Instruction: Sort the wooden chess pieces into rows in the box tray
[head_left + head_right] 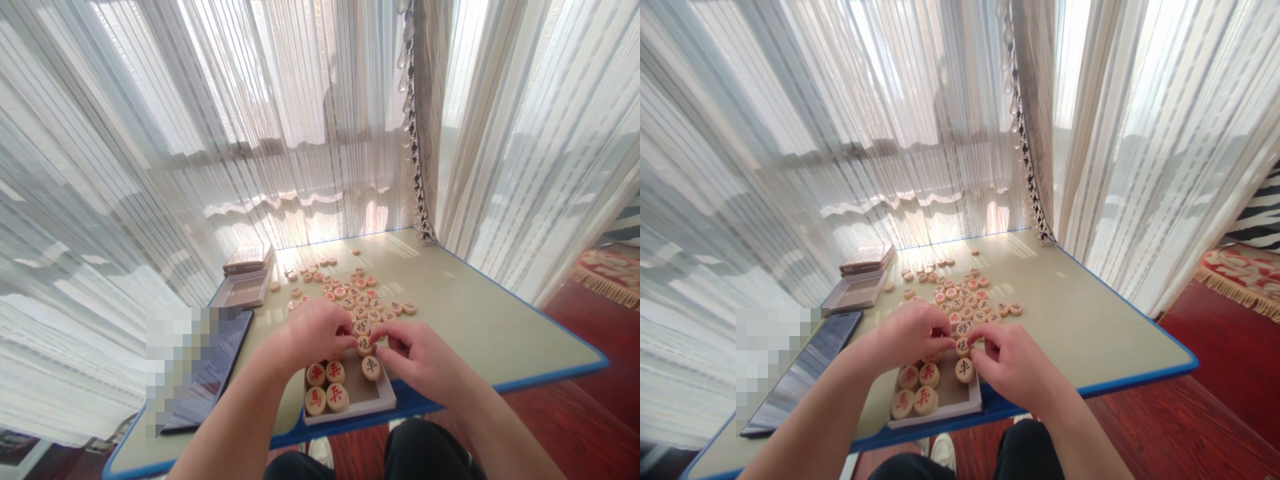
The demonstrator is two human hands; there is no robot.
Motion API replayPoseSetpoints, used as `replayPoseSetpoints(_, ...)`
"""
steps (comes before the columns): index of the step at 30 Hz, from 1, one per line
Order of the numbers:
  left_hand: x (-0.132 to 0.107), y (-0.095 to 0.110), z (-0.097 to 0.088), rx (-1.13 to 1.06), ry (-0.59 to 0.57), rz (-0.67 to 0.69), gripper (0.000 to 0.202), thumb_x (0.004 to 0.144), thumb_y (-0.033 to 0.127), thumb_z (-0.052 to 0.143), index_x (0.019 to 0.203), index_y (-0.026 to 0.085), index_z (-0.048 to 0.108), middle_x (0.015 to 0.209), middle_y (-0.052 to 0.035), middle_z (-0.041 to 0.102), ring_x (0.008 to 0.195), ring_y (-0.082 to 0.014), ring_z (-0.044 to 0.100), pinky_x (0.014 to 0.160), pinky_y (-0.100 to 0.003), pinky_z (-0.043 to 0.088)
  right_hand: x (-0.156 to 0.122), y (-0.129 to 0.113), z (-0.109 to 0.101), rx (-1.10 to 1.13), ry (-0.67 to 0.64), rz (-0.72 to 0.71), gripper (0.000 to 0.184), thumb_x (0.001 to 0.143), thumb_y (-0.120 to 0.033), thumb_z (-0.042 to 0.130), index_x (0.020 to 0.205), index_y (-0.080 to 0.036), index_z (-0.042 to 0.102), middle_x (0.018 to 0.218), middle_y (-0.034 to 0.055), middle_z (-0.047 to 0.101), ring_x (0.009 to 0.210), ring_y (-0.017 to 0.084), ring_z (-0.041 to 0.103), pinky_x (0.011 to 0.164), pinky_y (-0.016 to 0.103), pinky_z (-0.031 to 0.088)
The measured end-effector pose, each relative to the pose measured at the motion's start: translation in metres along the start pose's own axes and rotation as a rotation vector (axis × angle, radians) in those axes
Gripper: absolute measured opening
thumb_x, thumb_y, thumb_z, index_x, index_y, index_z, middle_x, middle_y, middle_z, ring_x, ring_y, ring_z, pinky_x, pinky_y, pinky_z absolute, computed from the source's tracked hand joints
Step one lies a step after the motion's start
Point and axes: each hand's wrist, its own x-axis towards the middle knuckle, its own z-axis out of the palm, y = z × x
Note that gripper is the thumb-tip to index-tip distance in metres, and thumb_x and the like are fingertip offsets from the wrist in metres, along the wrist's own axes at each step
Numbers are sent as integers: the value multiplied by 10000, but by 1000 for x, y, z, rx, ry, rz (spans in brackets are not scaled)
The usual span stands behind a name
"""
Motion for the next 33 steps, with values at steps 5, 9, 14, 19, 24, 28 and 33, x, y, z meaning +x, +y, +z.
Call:
replayPoseSetpoints(5, -1, -2, 1, -9, 17, -8, 178, 739, 342, 595, 678, 195, 675, 615, 7, 625, 555, -93, 446, 506, -217, 253, 0, 0, 0, -3, 3, 0, 214, 769, -207, 499, 888, -176, 675, 526, -34, 498, 494, 99, 424, 476, 212, 305)
replayPoseSetpoints(9, -1, -4, 3, -13, 20, -1, 180, 741, 349, 594, 685, 197, 672, 632, 5, 630, 569, -95, 460, 512, -218, 253, 0, 0, 0, -2, 7, 0, 216, 774, -211, 498, 888, -175, 678, 530, -31, 504, 494, 99, 424, 469, 211, 304)
replayPoseSetpoints(14, 0, -3, 3, -6, 15, -9, 182, 740, 352, 600, 676, 197, 673, 622, 3, 627, 562, -99, 459, 508, -219, 256, 1, 1, 0, 16, 4, 5, 204, 778, -226, 502, 879, -178, 672, 537, -29, 503, 499, 101, 430, 471, 210, 315)
replayPoseSetpoints(19, -1, -2, -1, -31, 17, -26, 182, 742, 341, 598, 658, 194, 665, 605, 8, 614, 554, -96, 462, 503, -210, 270, 1, 2, 0, 22, 4, 20, 199, 781, -240, 499, 864, -185, 672, 523, -35, 480, 493, 103, 420, 468, 213, 311)
replayPoseSetpoints(24, -1, -9, -1, -109, 136, -69, 234, 764, 372, 573, 647, 184, 651, 615, 5, 610, 567, -97, 473, 518, -206, 302, 2, 2, 0, 27, 16, 36, 194, 788, -258, 492, 841, -184, 663, 513, -40, 465, 492, 105, 415, 472, 220, 308)
replayPoseSetpoints(28, 2, -17, -2, -220, 393, -150, 289, 789, 403, 540, 663, 168, 653, 591, 5, 602, 546, -92, 471, 530, -211, 327, 1, 4, 1, 37, 34, 22, 194, 789, -262, 490, 830, -183, 661, 528, -36, 483, 508, 112, 435, 490, 226, 331)
replayPoseSetpoints(33, 5, -28, -3, -431, 788, -359, 352, 783, 473, 512, 680, 160, 637, 535, 13, 550, 510, -100, 455, 510, -217, 345, 12, -8, -10, 51, 75, -25, 219, 794, -293, 487, 849, -184, 669, 548, -24, 514, 536, 119, 467, 521, 230, 370)
